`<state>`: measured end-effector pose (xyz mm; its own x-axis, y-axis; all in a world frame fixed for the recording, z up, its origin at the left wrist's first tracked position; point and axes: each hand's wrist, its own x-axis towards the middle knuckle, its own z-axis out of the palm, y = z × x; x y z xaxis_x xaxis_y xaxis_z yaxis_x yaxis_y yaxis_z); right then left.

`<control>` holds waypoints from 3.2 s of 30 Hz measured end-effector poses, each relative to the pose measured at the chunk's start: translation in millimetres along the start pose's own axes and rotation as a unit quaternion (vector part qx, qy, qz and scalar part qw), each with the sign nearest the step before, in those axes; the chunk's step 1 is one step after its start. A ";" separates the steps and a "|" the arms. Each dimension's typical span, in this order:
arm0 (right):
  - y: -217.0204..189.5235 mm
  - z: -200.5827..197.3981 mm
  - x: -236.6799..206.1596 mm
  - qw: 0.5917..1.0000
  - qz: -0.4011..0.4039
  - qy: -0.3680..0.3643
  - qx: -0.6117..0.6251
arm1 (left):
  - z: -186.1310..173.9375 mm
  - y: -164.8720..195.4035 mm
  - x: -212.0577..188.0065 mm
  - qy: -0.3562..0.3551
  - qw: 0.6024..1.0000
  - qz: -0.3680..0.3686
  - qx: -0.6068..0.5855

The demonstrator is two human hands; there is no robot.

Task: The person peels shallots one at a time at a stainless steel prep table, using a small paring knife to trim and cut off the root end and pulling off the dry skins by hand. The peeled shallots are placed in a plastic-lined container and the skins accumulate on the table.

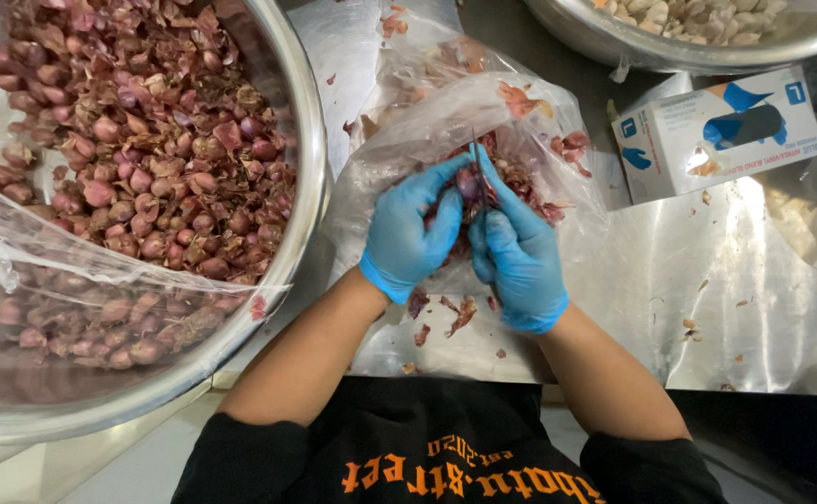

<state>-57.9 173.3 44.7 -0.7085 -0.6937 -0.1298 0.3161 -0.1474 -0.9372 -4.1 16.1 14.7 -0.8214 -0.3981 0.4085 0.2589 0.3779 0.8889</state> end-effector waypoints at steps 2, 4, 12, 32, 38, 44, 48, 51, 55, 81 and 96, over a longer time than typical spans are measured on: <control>4.2 -0.1 0.9 1.000 0.006 0.013 -0.010 | -0.4 3.1 -1.0 -0.016 0.998 -0.009 -0.061; 6.1 -1.1 3.0 1.000 0.008 0.016 -0.004 | -1.8 5.0 1.1 -0.022 0.996 -0.045 -0.076; -3.8 2.1 -2.2 0.997 -0.012 -0.034 -0.066 | -3.5 4.6 7.3 -0.040 0.993 -0.114 0.012; 7.7 -18.0 2.8 0.981 -0.082 -0.037 -0.172 | -16.6 -7.9 6.4 -0.161 0.969 -0.102 -0.157; -9.0 -28.1 -0.5 0.985 0.063 -0.092 0.135 | -15.8 -0.5 8.1 -0.159 0.969 -0.124 -0.142; -35.8 -29.5 8.4 0.852 -0.220 -0.143 -0.452 | -25.7 2.6 15.6 -0.151 0.983 -0.092 -0.056; -43.4 -29.6 13.7 0.793 -0.270 -0.189 -0.512 | -28.4 7.1 17.6 -0.128 0.991 -0.005 -0.039; -40.4 -26.2 12.7 0.822 -0.199 -0.151 -0.512 | -27.7 9.7 16.2 -0.125 0.990 -0.036 -0.044; -35.5 -20.1 12.6 0.815 -0.218 -0.116 -0.524 | -26.3 7.0 15.9 -0.084 0.992 0.026 0.090; -24.7 -26.1 10.2 0.837 -0.237 -0.089 -0.485 | -22.4 -5.3 14.3 -0.104 0.968 0.062 0.219; -28.2 -33.3 11.9 0.901 -0.147 -0.160 -0.375 | -22.9 -2.4 11.5 -0.089 0.975 0.111 0.171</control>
<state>-96.2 192.7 58.8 -0.4359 -0.8879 0.1473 -0.4566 0.0771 -0.8863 -2.5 -8.5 21.9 -0.8475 -0.1343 0.5135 0.2812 0.7068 0.6491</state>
